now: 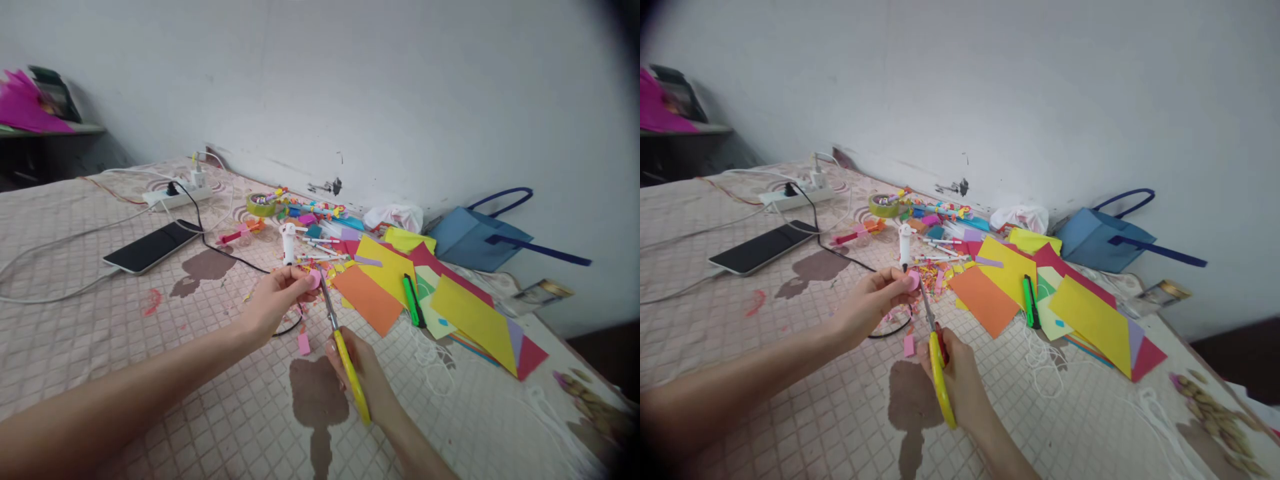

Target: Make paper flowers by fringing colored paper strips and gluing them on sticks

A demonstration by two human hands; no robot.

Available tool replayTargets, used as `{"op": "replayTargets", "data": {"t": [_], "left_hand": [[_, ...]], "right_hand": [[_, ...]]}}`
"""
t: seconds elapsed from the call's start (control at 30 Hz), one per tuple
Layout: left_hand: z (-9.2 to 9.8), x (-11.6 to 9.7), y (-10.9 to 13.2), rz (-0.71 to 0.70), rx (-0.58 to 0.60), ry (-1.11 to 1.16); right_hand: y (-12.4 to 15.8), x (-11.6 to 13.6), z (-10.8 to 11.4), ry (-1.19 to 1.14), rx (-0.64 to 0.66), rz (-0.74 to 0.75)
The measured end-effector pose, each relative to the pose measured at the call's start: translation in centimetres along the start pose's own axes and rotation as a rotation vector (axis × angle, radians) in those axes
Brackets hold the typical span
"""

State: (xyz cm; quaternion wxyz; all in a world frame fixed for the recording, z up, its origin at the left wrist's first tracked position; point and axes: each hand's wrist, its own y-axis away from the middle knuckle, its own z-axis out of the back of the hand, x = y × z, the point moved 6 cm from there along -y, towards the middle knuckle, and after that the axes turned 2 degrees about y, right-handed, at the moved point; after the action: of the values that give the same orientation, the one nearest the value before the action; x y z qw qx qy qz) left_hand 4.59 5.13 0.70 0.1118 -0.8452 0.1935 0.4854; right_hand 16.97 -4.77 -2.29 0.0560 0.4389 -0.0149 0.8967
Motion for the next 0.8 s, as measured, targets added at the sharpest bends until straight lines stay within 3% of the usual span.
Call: {"op": "replayTargets", "data": {"t": [0.8], "left_hand": [[-0.01, 0.26, 0.09, -0.004, 0.000, 0.033]], "right_hand": [[-0.04, -0.21, 0.01, -0.022, -0.012, 0.001]]}}
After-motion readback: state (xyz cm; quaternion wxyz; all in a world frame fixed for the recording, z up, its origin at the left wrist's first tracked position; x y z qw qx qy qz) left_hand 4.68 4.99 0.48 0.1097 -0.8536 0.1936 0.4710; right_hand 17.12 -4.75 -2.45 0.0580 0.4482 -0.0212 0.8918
